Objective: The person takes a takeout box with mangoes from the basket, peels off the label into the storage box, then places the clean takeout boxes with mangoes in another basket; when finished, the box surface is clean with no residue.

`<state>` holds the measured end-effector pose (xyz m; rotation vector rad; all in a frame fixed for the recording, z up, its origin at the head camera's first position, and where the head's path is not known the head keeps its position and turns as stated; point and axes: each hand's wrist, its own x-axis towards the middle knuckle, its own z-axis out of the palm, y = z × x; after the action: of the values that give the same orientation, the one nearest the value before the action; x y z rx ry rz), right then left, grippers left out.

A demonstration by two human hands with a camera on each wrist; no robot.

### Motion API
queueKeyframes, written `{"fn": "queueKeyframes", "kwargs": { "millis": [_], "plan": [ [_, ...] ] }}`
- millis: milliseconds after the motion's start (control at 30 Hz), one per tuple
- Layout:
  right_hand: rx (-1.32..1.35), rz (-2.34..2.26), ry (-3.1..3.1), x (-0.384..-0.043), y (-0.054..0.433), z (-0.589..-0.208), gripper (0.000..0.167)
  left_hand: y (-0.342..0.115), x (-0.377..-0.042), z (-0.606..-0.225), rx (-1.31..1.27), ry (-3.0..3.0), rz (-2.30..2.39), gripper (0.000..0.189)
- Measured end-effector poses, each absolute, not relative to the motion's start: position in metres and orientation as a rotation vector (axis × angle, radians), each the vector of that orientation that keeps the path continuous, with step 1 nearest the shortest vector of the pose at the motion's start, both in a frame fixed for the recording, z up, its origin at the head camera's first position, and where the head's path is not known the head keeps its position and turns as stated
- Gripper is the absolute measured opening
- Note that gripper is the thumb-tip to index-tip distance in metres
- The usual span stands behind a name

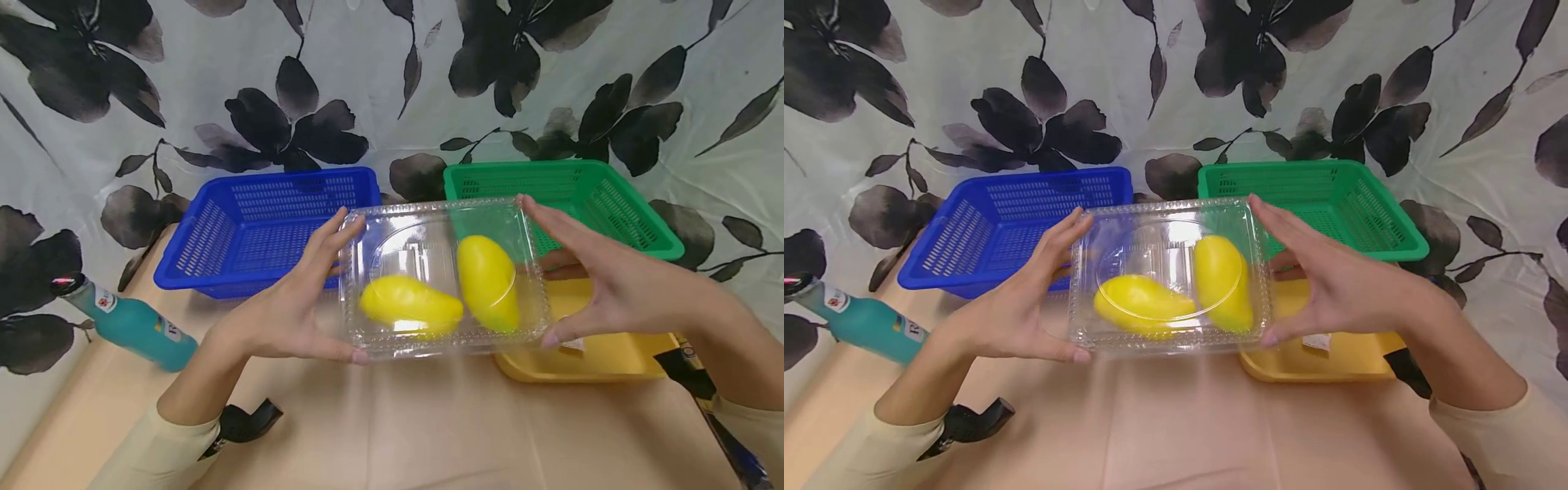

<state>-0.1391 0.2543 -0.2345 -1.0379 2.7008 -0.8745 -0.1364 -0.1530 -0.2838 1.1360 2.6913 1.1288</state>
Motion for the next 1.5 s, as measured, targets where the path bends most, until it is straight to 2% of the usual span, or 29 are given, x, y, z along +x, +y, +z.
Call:
{"fn": "queueKeyframes", "kwargs": {
  "millis": [200,500,667,800,1000,1267,1500],
  "plan": [
    [-0.959,-0.852,2.767,-0.152,0.262,-0.218,0.140,-0.138,-0.160,-0.282,1.222,2.670,1.270,0.141],
    [-1.023,-1.037,2.679,-0.178,0.284,-0.224,0.135,-0.107,-0.194,-0.280,1.236,2.654,1.388,0.146],
    [-0.966,-1.066,2.729,-0.192,0.303,-0.227,0.139,-0.087,-0.214,-0.280,1.298,2.673,1.392,0.140],
    [-0.863,-1.020,2.808,-0.203,0.314,-0.231,0.138,-0.072,-0.228,-0.283,1.246,2.694,1.382,0.137],
    [-0.738,-1.037,2.809,-0.220,0.323,-0.245,0.126,-0.056,-0.238,-0.292,1.131,2.649,1.450,0.131],
    [-0.547,-0.956,2.886,-0.240,0.348,-0.258,0.097,-0.014,-0.256,-0.305,1.082,2.619,1.460,0.132],
    [-0.429,-0.883,2.908,-0.251,0.366,-0.265,0.093,0.016,-0.268,-0.308,1.020,2.655,1.270,0.124]
  ]
}}
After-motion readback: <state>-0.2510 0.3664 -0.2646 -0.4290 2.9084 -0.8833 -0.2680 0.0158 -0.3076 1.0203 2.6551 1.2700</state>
